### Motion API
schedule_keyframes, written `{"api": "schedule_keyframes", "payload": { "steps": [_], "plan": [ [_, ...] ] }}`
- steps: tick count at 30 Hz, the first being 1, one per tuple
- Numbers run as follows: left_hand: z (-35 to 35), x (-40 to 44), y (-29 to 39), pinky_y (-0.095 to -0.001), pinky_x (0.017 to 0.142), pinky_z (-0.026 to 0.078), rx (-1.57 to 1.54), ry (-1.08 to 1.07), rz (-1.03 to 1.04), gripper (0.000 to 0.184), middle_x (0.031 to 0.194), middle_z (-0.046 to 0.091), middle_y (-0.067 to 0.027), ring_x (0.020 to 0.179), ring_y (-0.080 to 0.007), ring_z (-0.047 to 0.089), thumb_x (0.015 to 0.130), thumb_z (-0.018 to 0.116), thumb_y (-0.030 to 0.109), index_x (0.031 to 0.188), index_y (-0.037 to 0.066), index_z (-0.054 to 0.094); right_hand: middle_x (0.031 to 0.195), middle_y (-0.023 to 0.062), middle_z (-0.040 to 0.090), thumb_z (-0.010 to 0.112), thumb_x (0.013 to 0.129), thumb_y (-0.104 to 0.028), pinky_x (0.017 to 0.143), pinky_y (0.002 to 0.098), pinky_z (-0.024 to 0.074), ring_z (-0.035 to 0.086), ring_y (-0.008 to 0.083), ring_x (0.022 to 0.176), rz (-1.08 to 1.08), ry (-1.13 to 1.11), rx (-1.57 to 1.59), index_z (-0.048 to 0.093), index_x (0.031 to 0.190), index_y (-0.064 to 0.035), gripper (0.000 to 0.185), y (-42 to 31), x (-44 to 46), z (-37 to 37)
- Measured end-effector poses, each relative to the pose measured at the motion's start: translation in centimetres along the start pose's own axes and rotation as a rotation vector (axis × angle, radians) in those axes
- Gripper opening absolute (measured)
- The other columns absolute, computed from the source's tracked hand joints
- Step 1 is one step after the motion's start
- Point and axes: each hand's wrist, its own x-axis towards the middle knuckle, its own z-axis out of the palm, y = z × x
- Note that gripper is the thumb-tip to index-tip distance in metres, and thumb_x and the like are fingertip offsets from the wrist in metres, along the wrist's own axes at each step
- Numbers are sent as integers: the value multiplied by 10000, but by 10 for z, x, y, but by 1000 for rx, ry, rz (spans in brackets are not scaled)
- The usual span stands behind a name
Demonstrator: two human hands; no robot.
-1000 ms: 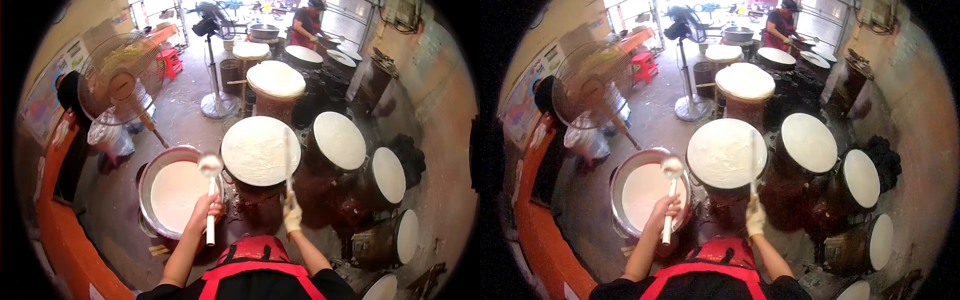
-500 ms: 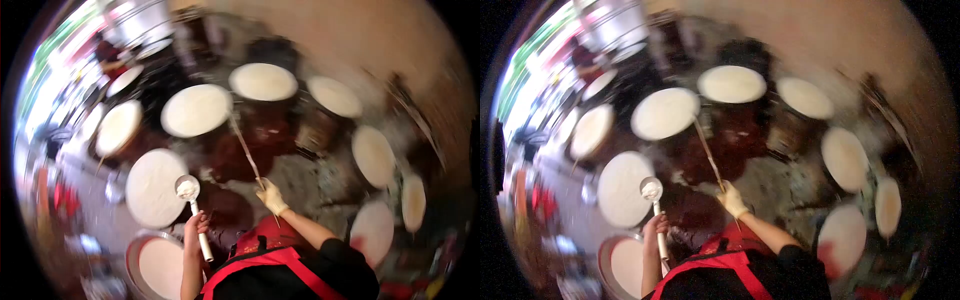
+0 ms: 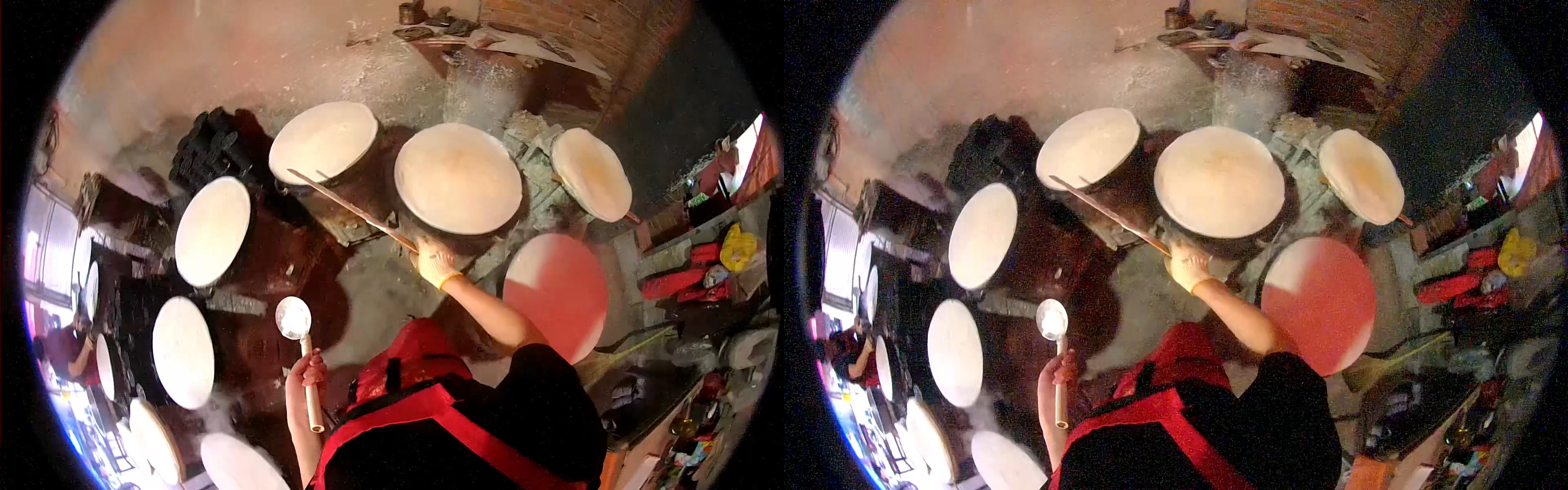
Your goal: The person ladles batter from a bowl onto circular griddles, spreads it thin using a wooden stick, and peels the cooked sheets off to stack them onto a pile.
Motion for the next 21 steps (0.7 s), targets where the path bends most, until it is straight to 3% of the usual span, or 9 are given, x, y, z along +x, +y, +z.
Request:
{"api": "schedule_keyframes", "payload": {
  "steps": [6, 8, 10, 11, 12, 14, 16, 19, 21],
  "plan": [
    [72, 59, 20, -186, 394, 341, 237, 90, 63, 195, 783, 461, -64, 548, -87, 373, 950, 410, 78, 1083, -54, 466, 977, 189, 645, 536, 852, -454, 617, 424, 506, 645, 310, 765, 187, -4, -66, 362, 1320, -10, 668, 2, 106, 4],
    [84, 83, 44, -187, 405, 319, 163, -37, -120, 195, 770, 422, -51, 546, -89, 356, 955, 403, 76, 1090, -50, 465, 938, 193, 658, 513, 855, -467, 510, 419, 481, 637, 279, 635, 249, -34, -70, 308, 1369, 11, 731, -6, 133, -8],
    [111, 102, 49, -191, 401, 311, 233, 26, -58, 196, 767, 406, -42, 554, -83, 347, 956, 401, 72, 1095, -52, 463, 844, 197, 652, 511, 848, -454, 429, 418, 442, 609, 260, 550, 140, 419, -183, 393, 1298, 21, 665, 25, 171, 56],
    [111, 121, 75, -190, 399, 302, 177, -58, -277, 189, 760, 394, -33, 568, -83, 344, 955, 403, 72, 1088, -46, 466, 772, 153, 620, 498, 839, -344, 449, 384, 440, 592, 241, 567, 200, 381, -235, 497, 1065, -14, 399, 19, 176, 43],
    [111, 140, 82, -188, 398, 298, 367, 21, -120, 177, 766, 409, -35, 573, -85, 355, 949, 406, 68, 1072, -45, 467, 701, 109, 587, 485, 831, -234, 469, 350, 438, 576, 222, 584, 268, 332, -285, 601, 832, -50, 218, 10, 175, 30],
    [130, 171, 94, -196, 404, 312, 519, 76, -57, 156, 762, 422, -35, 579, -92, 370, 946, 402, 71, 1042, -37, 463, 550, 164, 548, 496, 770, -262, 336, 454, 370, 541, 266, 425, 279, 386, -908, 604, 814, -3, 284, 31, 199, 93],
    [141, 197, 107, -219, 501, 348, 676, -84, -145, 189, 773, 465, -31, 631, -94, 415, 952, 399, 123, 1029, -29, 481, 651, 135, 568, 418, 839, -150, 447, 395, 428, 557, 231, 548, 416, 307, -371, 579, 763, -25, 217, 4, 184, 31],
    [162, 238, 128, -256, 767, 426, 630, -189, -450, 317, 849, 570, -39, 781, -102, 527, 951, 449, 256, 1047, -35, 531, 596, 177, 572, 506, 757, -188, 410, 424, 434, 573, 264, 505, 583, 567, -1004, 586, 695, -32, 186, 42, 230, 65],
    [188, 250, 129, -255, 777, 450, 1132, -60, -270, 298, 818, 573, -58, 762, -139, 538, 926, 492, 241, 1045, -29, 534, 605, 214, 590, 580, 703, -212, 442, 437, 466, 612, 304, 534, 572, 436, -436, 612, 682, -16, 200, 39, 213, -42]
  ]
}}
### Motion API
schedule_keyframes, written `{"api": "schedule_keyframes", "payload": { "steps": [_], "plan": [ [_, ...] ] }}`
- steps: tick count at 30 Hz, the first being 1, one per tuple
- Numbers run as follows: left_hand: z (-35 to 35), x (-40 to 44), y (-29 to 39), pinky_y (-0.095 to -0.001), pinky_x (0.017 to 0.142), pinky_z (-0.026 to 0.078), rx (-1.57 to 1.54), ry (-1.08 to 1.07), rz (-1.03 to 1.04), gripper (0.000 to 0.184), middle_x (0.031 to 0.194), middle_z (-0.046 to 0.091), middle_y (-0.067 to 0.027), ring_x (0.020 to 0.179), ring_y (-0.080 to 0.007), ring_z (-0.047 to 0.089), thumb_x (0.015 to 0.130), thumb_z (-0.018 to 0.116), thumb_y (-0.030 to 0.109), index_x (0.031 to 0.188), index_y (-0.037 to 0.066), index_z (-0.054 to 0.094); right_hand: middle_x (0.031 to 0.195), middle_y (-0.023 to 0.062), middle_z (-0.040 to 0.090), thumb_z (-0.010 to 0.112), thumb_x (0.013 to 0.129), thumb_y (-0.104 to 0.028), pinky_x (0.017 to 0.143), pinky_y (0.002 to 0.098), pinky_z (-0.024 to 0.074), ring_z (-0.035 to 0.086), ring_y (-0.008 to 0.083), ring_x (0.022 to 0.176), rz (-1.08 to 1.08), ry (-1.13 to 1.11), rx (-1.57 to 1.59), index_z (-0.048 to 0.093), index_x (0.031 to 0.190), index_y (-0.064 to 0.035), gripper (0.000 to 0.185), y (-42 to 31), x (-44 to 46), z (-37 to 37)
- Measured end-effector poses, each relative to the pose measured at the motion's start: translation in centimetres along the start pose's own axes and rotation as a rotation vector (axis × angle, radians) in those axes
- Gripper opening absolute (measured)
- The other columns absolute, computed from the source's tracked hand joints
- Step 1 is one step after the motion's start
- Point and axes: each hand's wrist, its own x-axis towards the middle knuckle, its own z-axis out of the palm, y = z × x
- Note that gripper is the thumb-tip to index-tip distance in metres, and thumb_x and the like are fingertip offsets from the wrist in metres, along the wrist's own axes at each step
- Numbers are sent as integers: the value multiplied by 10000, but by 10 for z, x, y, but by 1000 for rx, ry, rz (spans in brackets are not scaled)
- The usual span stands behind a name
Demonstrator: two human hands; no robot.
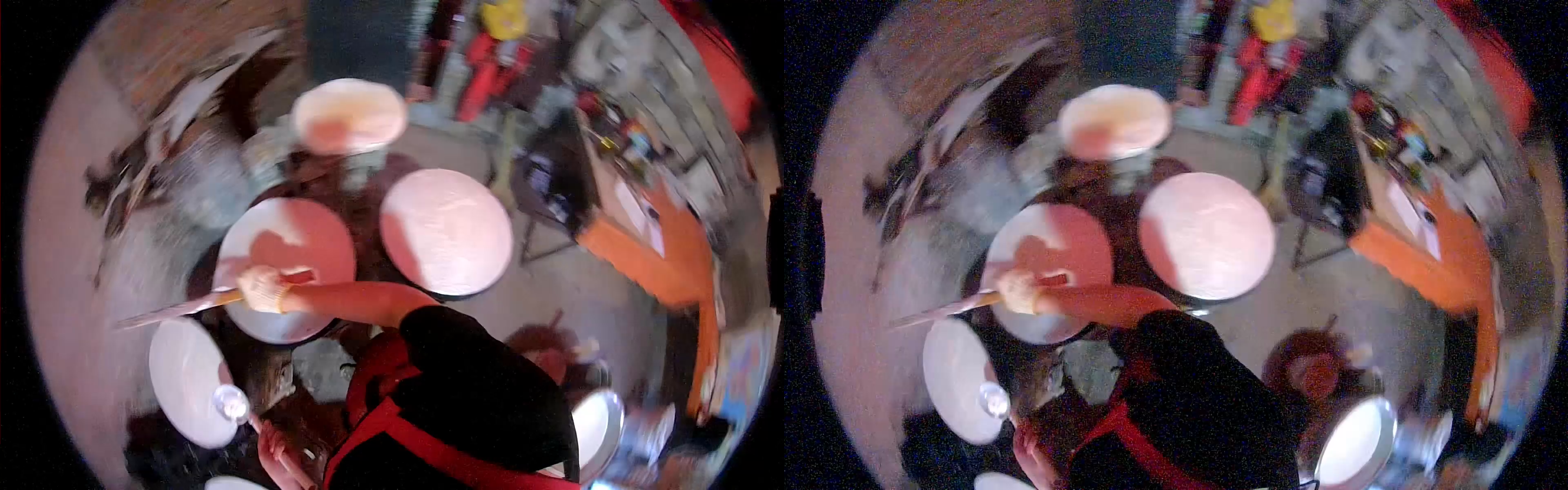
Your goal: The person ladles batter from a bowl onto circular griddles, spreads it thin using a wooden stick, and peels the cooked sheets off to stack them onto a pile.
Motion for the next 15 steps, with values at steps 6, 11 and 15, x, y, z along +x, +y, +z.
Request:
{"api": "schedule_keyframes", "payload": {
  "steps": [6, 11, 15],
  "plan": [
    [58, 50, 31, -243, 653, 416, 370, 51, 111, 269, 772, 519, -58, 683, -137, 488, 924, 462, 175, 1076, -45, 495, 666, 245, 573, 603, 789, -332, 571, 477, 454, 586, 394, 639, 96, 187, 534, 588, 679, 0, 350, 127, 124, -132],
    [91, 67, 23, -233, 524, 369, -2, -24, 46, 254, 743, 463, -49, 614, -117, 432, 934, 411, 116, 1108, -63, 453, 666, 123, 575, 645, 751, -298, 540, 401, 450, 531, 268, 579, 308, 731, 637, 610, 731, -37, 264, 288, 190, -207],
    [113, 52, -1, -224, 421, 332, -415, 11, 59, 247, 719, 419, -42, 559, -101, 387, 942, 370, 69, 1134, -78, 420, 665, 25, 577, 678, 722, -270, 516, 340, 447, 487, 168, 531, 546, 917, 852, 628, 772, -66, 216, 409, 219, -201]
  ]
}}
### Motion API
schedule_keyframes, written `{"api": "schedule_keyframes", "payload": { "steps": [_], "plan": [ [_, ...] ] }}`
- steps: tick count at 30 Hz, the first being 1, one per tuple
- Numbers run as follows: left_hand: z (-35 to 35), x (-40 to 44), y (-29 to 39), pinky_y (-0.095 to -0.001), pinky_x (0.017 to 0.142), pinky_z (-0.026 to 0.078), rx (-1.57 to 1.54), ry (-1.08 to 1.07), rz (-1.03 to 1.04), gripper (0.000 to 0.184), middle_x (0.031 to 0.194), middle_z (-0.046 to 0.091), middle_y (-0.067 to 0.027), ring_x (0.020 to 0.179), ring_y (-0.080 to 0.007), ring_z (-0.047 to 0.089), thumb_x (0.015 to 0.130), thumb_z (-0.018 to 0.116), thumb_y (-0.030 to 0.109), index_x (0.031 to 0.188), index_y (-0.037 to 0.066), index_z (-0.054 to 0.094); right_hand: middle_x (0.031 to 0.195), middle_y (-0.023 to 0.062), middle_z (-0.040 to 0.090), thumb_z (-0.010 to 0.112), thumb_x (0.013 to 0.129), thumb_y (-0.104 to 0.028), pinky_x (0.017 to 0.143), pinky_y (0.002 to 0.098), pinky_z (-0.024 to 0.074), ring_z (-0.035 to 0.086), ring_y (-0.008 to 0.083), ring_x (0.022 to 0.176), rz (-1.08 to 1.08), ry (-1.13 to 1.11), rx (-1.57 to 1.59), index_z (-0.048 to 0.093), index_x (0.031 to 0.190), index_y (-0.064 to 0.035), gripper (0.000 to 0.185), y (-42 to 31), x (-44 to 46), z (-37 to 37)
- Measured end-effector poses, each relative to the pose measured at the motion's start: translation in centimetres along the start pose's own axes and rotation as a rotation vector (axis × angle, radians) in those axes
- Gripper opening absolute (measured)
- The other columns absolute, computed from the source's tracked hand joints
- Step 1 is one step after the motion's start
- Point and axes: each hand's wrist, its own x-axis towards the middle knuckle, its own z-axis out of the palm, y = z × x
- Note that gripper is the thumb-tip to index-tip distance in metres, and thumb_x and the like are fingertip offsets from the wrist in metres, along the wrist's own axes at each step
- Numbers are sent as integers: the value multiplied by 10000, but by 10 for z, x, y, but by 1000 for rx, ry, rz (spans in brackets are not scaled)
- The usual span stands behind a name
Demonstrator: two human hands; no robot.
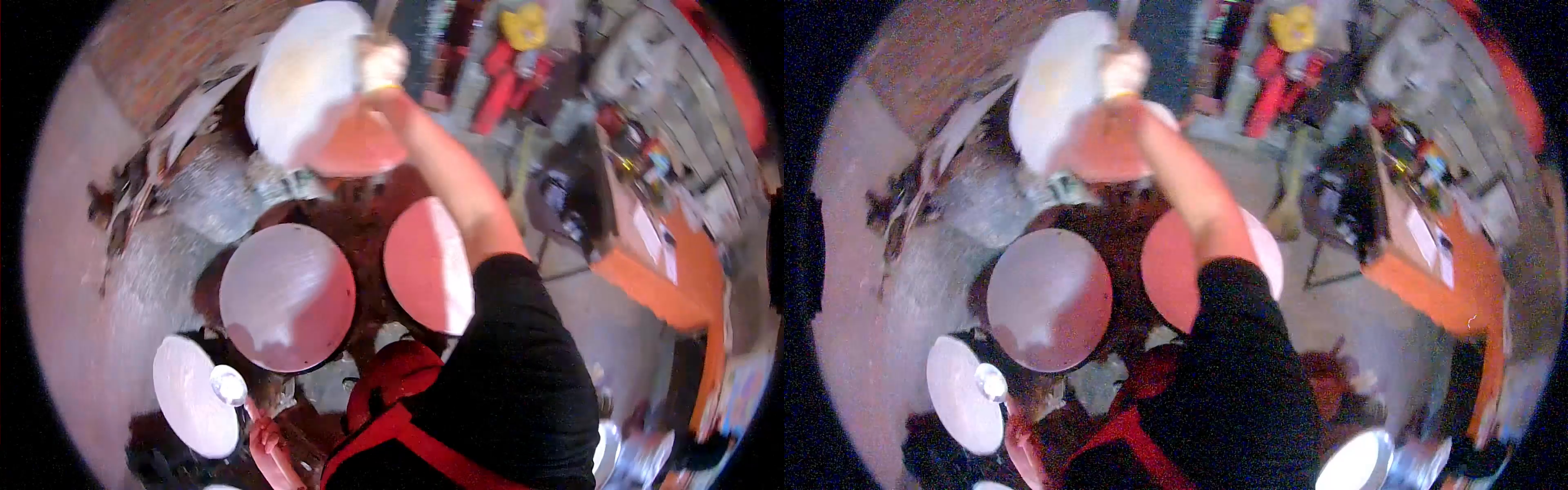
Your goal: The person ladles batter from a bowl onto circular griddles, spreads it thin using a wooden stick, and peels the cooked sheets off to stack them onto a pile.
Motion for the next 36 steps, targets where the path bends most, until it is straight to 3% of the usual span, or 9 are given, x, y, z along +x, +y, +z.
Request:
{"api": "schedule_keyframes", "payload": {
  "steps": [5, 17, 20, 25, 28, 30, 32, 33, 36],
  "plan": [
    [58, -91, -99, -309, 911, 420, 948, 100, 568, 524, 1177, 557, -130, 1060, -207, 538, 900, 580, 313, 1225, -70, 431, 681, 46, 569, 625, 819, -228, 437, 333, 396, 507, 166, 524, 676, -75, 605, 570, 863, -91, 154, 119, 11, -32],
    [114, -168, -209, -219, 730, 466, 846, 628, 395, 421, 1056, 619, -91, 882, -146, 583, 899, 574, 142, 1270, -27, 469, 956, 231, 638, 577, 791, -292, 787, 426, 474, 613, 367, 903, 690, -111, -578, 598, 932, 39, 360, 258, -85, -86],
    [75, -191, -217, -214, 719, 478, 714, 490, 435, 423, 1043, 622, -92, 863, -142, 586, 915, 563, 183, 1281, -7, 470, 895, 173, 603, 575, 807, -287, 717, 383, 464, 579, 308, 823, 703, -149, -584, 586, 940, -3, 313, 271, -84, -100],
    [61, -209, -231, -208, 417, 378, -885, 304, 321, 215, 673, 431, -51, 434, -90, 362, 935, 382, 92, 1034, -93, 430, 794, 78, 545, 572, 834, -278, 599, 312, 446, 521, 209, 689, 639, -330, -187, 566, 954, -74, 236, 240, -171, -118],
    [-7, -256, -292, -204, 417, 386, -547, 382, 544, 191, 682, 435, -60, 446, -88, 372, 925, 388, 69, 1024, -92, 417, 733, 21, 509, 570, 850, -272, 529, 269, 436, 487, 150, 608, 756, -725, 117, 554, 962, -116, 193, 152, -304, -142],
    [2, -295, -314, -211, 411, 380, -1283, -4, 489, 189, 658, 418, -37, 466, -84, 380, 913, 405, 53, 1038, -89, 407, 692, -17, 486, 569, 861, -269, 482, 240, 429, 464, 111, 554, 970, -1176, 406, 546, 967, -144, 165, 80, -403, -176],
    [-5, -281, -316, -211, 404, 375, -1396, 18, 596, 195, 633, 403, -30, 472, -85, 376, 916, 406, 72, 1024, -90, 417, 709, 2, 536, 582, 840, -283, 424, 233, 436, 499, 104, 523, 2487, -1761, 1062, 561, 1050, -107, 275, 60, -512, -150],
    [-30, -297, -348, -211, 398, 372, -1475, -86, 670, 206, 633, 396, -30, 489, -85, 378, 920, 400, 90, 1019, -90, 413, 711, 15, 568, 590, 838, -251, 356, 231, 410, 503, 101, 471, 1743, -1962, 442, 559, 1094, -108, 295, -30, -521, -192],
    [-47, -347, -422, -207, 400, 387, -1595, -63, 1001, 271, 628, 386, -25, 499, -81, 373, 947, 427, 175, 1032, -82, 419, 651, 4, 533, 481, 923, -316, 348, 225, 331, 436, 88, 410, 1217, -2662, 333, 550, 1114, -97, 298, -87, -606, -292]
  ]
}}
